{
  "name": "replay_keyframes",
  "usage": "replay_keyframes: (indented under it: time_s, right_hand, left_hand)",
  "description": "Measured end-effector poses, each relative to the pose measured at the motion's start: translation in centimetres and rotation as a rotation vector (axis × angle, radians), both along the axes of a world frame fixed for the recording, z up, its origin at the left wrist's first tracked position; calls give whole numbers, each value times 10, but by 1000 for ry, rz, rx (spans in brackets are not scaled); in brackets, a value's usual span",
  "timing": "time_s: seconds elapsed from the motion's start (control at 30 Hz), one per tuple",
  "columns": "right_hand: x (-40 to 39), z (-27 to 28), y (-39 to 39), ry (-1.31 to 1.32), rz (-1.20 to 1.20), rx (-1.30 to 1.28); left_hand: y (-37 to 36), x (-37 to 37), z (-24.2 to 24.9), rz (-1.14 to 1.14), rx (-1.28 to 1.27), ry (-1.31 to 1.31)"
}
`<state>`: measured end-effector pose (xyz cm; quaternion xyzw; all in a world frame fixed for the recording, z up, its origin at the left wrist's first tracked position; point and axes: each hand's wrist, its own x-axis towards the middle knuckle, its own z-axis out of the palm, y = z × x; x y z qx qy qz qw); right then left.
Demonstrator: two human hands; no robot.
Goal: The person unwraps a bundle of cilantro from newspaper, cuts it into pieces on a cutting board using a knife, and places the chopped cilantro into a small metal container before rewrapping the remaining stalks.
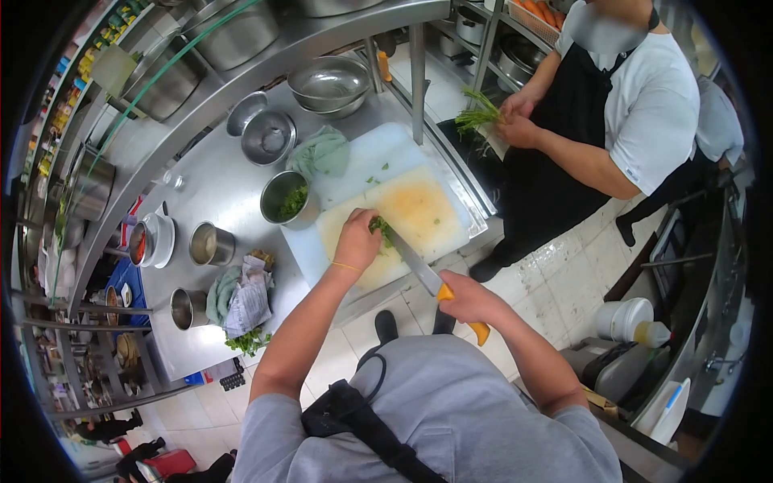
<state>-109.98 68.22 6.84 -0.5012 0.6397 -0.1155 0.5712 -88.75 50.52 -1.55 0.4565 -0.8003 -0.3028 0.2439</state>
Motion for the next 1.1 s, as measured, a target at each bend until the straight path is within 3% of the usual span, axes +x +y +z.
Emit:
replay_keyframes:
  time_s: [0.17,0.23,0.3,0.37,0.43,0.47,0.53,0.57,0.73,0.87,0.93,0.97,1.03,1.1]
  right_hand:
    - [11,37,-15,-3,-3,30]
    - [18,43,-28,10,20,10]
    - [27,39,-43,39,90,-291]
    - [44,47,-65,39,122,-344]
    - [60,37,-92,138,219,-732]
    - [67,42,-101,144,234,-750]
    - [83,69,-114,84,129,-345]
    - [87,71,-119,87,144,-354]
    - [96,69,-124,14,126,-196]
    - [96,64,-120,-7,73,-180]
    - [91,66,-111,5,-29,-254]
    - [88,67,-107,8,-34,-251]
    - [81,67,-99,36,-72,-212]
    - [74,71,-91,38,-102,-174]
  left_hand:
    - [-11,10,17,87,17,136]
    - [-20,23,47,136,1,145]
    - [-35,43,71,178,-30,200]
    - [-55,68,80,218,-71,261]
    - [-78,92,78,295,-121,400]
    - [-83,103,81,338,-88,296]
    - [-91,120,76,328,-162,195]
    - [-94,129,70,309,-211,79]
    - [-87,129,77,300,-347,98]
    - [-96,127,83,218,-277,11]
    - [-114,127,86,71,-28,-332]
    - [-121,123,86,65,-26,-330]
    - [-138,114,77,-66,115,-681]
    - [-155,106,54,-101,121,-780]
